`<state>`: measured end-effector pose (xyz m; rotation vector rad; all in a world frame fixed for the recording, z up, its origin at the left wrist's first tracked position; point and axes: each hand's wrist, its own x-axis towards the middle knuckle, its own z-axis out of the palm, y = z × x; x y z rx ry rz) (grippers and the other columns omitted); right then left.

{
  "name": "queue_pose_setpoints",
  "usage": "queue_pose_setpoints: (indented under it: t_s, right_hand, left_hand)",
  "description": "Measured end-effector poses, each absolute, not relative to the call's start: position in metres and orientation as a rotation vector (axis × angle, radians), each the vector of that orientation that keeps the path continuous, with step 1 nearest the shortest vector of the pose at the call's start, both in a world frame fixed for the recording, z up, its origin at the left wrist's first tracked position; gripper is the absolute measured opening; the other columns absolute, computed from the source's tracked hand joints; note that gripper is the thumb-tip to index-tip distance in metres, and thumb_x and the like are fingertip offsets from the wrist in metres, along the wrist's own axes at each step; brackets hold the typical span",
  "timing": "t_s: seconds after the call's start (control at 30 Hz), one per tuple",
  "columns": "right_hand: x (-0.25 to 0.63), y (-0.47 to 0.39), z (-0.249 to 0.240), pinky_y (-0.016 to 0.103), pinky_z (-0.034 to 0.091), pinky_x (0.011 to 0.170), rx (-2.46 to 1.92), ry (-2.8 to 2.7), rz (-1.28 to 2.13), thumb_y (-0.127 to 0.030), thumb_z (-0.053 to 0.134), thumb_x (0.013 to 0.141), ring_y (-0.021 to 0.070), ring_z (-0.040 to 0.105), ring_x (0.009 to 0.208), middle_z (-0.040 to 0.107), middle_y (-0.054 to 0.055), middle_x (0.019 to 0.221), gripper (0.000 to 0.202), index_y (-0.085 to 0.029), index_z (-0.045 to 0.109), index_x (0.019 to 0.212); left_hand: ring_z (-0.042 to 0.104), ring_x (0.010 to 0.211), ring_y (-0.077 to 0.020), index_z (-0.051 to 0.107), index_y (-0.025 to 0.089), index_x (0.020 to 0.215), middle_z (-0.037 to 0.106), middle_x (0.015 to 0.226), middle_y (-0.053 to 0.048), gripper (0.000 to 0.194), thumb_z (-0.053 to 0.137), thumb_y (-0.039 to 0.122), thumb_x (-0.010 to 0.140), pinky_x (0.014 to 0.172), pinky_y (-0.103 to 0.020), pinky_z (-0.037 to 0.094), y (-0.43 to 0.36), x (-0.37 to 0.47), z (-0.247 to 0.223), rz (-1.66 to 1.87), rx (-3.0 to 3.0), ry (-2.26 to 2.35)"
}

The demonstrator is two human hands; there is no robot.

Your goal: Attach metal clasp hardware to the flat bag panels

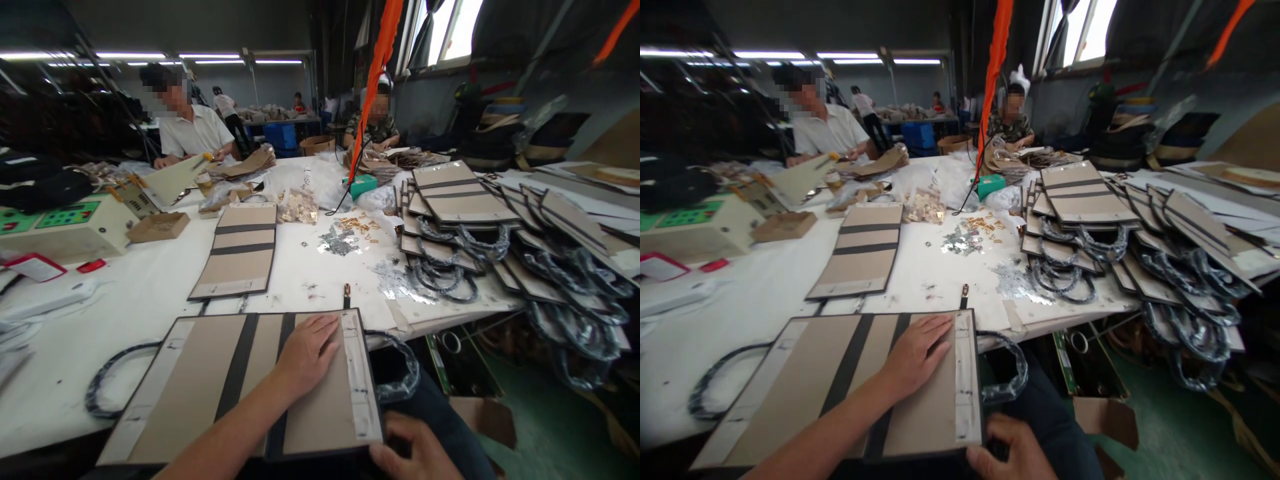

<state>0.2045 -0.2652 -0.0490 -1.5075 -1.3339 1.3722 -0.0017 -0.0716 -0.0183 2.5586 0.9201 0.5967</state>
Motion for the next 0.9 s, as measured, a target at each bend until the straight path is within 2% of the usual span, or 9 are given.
queue_pose_setpoints:
  t_s: [0.1, 0.2, 0.23, 0.3, 0.43, 0.63, 0.73, 0.9]
  right_hand:
    - [0.227, -0.25, -0.023, 0.03, 0.052, 0.071, -1.646, -1.508, 0.967, -0.055, 0.064, 0.095, 0.0233, 0.067, 0.075, 0.072, 0.007, 0.077, 0.042, -0.021, 0.073, 0.072]
    - [0.234, -0.218, -0.001, 0.032, 0.055, 0.081, -1.676, -1.649, 0.589, -0.047, 0.065, 0.096, 0.0255, 0.071, 0.091, 0.076, 0.009, 0.102, 0.027, -0.025, 0.079, 0.102]
    - [0.233, -0.203, 0.004, 0.032, 0.055, 0.085, -1.686, -1.728, 0.493, -0.044, 0.063, 0.098, 0.026, 0.071, 0.098, 0.075, 0.009, 0.112, 0.029, -0.025, 0.078, 0.114]
    - [0.226, -0.173, 0.006, 0.033, 0.055, 0.088, -1.75, -1.885, 0.377, -0.036, 0.058, 0.1, 0.0252, 0.071, 0.102, 0.071, 0.01, 0.123, 0.032, -0.025, 0.074, 0.127]
    - [0.21, -0.133, -0.005, 0.029, 0.053, 0.076, -1.932, -2.021, 0.25, -0.033, 0.056, 0.103, 0.021, 0.073, 0.089, 0.07, 0.008, 0.12, 0.032, -0.026, 0.073, 0.129]
    - [0.207, -0.137, -0.019, 0.026, 0.044, 0.063, -2.028, -2.069, 0.117, -0.036, 0.049, 0.107, 0.0191, 0.071, 0.084, 0.069, 0.008, 0.118, 0.035, -0.028, 0.069, 0.135]
    - [0.207, -0.138, -0.018, 0.026, 0.041, 0.062, -2.038, -2.115, 0.118, -0.035, 0.048, 0.108, 0.019, 0.071, 0.086, 0.068, 0.009, 0.119, 0.036, -0.028, 0.066, 0.139]
    - [0.208, -0.133, -0.009, 0.027, 0.044, 0.066, -2.08, -2.22, 0.169, -0.035, 0.047, 0.108, 0.0202, 0.07, 0.094, 0.067, 0.009, 0.122, 0.037, -0.027, 0.061, 0.142]
  left_hand:
    - [0.054, 0.14, -0.0267, 0.058, 0.021, 0.146, 0.06, 0.151, -0.008, 0.043, 0.053, 0.03, 0.104, 0.12, -0.05, 0.042, -0.08, -0.002, -0.031, 0.563, 2.629, 0.986]
    - [0.052, 0.141, -0.0275, 0.053, 0.022, 0.15, 0.057, 0.154, -0.008, 0.046, 0.051, 0.03, 0.105, 0.12, -0.05, 0.042, -0.084, 0.001, -0.034, 0.549, 2.651, 1.034]
    - [0.051, 0.141, -0.0278, 0.052, 0.023, 0.151, 0.057, 0.154, -0.008, 0.047, 0.05, 0.029, 0.105, 0.12, -0.051, 0.042, -0.085, 0.001, -0.033, 0.545, 2.652, 1.046]
    - [0.051, 0.141, -0.0283, 0.051, 0.023, 0.152, 0.057, 0.153, -0.008, 0.048, 0.05, 0.029, 0.105, 0.12, -0.051, 0.041, -0.086, 0.002, -0.032, 0.538, 2.652, 1.061]
    - [0.05, 0.139, -0.0289, 0.051, 0.022, 0.151, 0.057, 0.152, -0.008, 0.048, 0.052, 0.03, 0.104, 0.118, -0.05, 0.04, -0.087, 0.002, -0.03, 0.529, 2.63, 1.08]
    - [0.051, 0.136, -0.029, 0.051, 0.025, 0.15, 0.058, 0.15, -0.007, 0.048, 0.054, 0.03, 0.103, 0.116, -0.049, 0.04, -0.086, 0.002, -0.032, 0.548, 2.605, 1.065]
    - [0.05, 0.136, -0.0289, 0.049, 0.023, 0.151, 0.057, 0.15, -0.007, 0.048, 0.053, 0.029, 0.104, 0.115, -0.048, 0.04, -0.084, 0.003, -0.033, 0.523, 2.632, 1.056]
    - [0.048, 0.137, -0.0296, 0.049, 0.022, 0.151, 0.056, 0.151, -0.008, 0.048, 0.054, 0.029, 0.104, 0.113, -0.048, 0.04, -0.083, 0.004, -0.034, 0.474, 2.692, 1.062]
